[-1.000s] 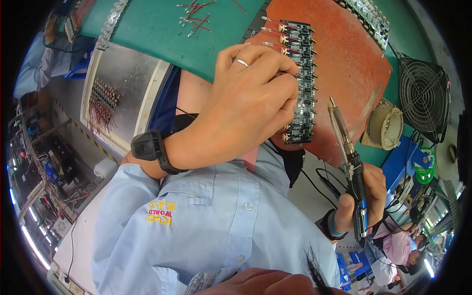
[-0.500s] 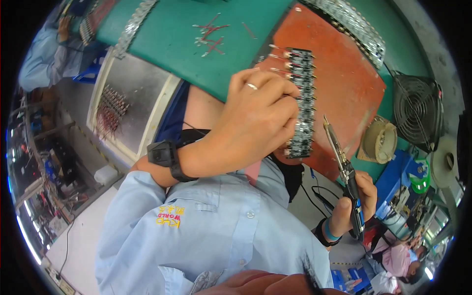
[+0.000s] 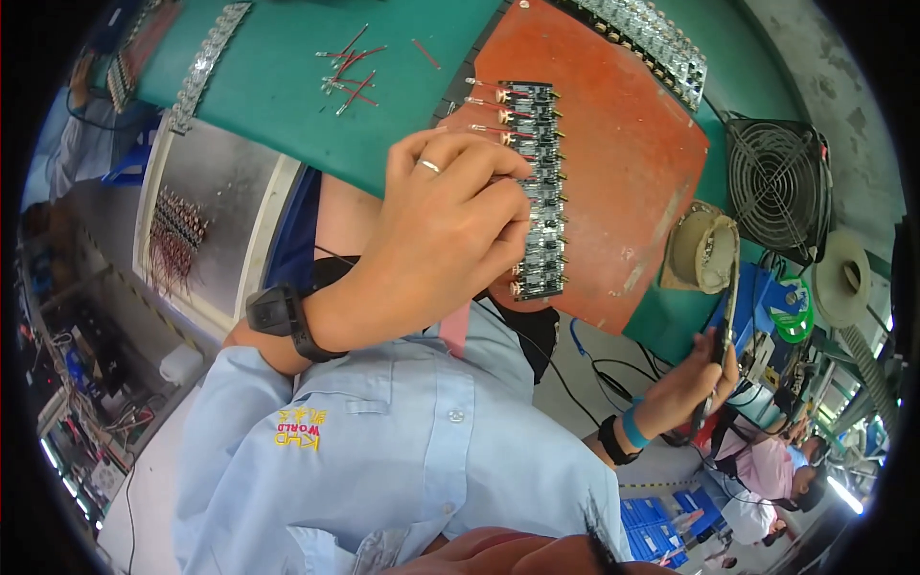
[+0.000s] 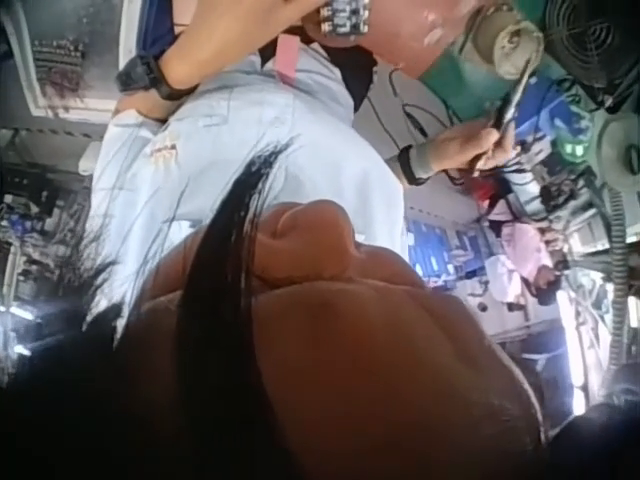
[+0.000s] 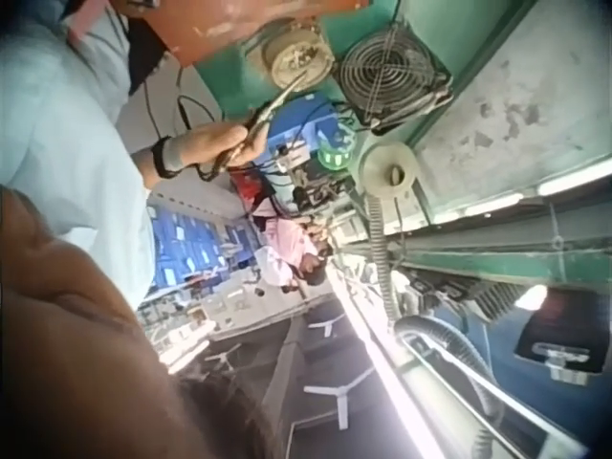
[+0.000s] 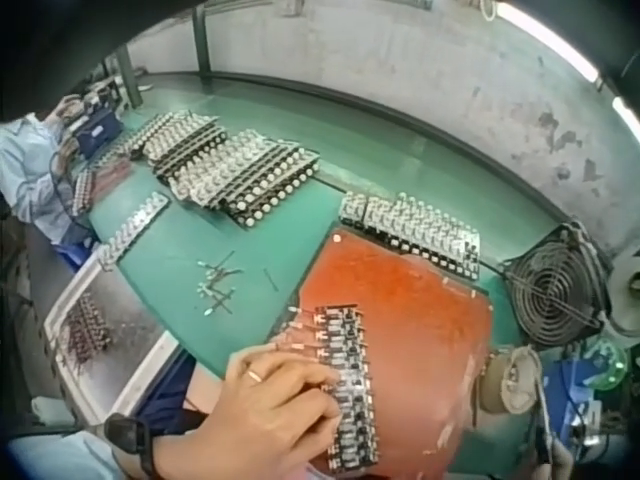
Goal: The person picks up a circuit board and places it on a red block, then inserts LEDs into the board by hand and secures them with a soldering iron. After finishing, the person sets the board aside and picks up another to repeat the process.
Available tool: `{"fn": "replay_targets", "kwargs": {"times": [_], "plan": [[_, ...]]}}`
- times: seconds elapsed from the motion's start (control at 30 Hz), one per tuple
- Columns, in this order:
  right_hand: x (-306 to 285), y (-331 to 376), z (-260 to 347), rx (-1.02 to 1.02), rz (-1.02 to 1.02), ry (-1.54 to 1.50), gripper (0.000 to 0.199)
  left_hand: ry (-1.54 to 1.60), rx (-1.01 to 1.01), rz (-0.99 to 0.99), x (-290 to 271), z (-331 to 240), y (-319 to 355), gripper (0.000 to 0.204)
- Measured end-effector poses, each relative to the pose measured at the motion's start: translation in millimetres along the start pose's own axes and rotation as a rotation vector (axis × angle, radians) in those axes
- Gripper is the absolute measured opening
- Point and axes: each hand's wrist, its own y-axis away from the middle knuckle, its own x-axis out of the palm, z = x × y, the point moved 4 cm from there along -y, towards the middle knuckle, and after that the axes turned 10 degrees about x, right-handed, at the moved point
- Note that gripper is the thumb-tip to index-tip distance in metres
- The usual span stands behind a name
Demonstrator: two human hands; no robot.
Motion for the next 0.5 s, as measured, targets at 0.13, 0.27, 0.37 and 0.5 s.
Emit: {"fn": "replay_targets", "kwargs": {"times": [0.13, 0.27, 0.37, 0.5], "plan": [[30.3, 3.7, 50.6, -0.277, 0.254, 0.092, 0.046, -0.001, 0.001, -0.005, 1.0, -0.7, 0.6, 0.013], [73.7, 9.5, 73.7, -0.404, 0.675, 0.258, 0.042, -0.004, -0.005, -0.001, 0.5, 0.3, 0.2, 0.013], [87.7, 10.5, 77.3, -0.385, 0.743, 0.322, 0.042, 0.003, -0.013, 0.009, 0.9, 0.5, 1.2, 0.013], [94.3, 9.7, 78.5, -0.348, 0.785, 0.367, 0.042, 0.005, -0.010, -0.007, 0.8, 1.3, 2.4, 0.014]]}}
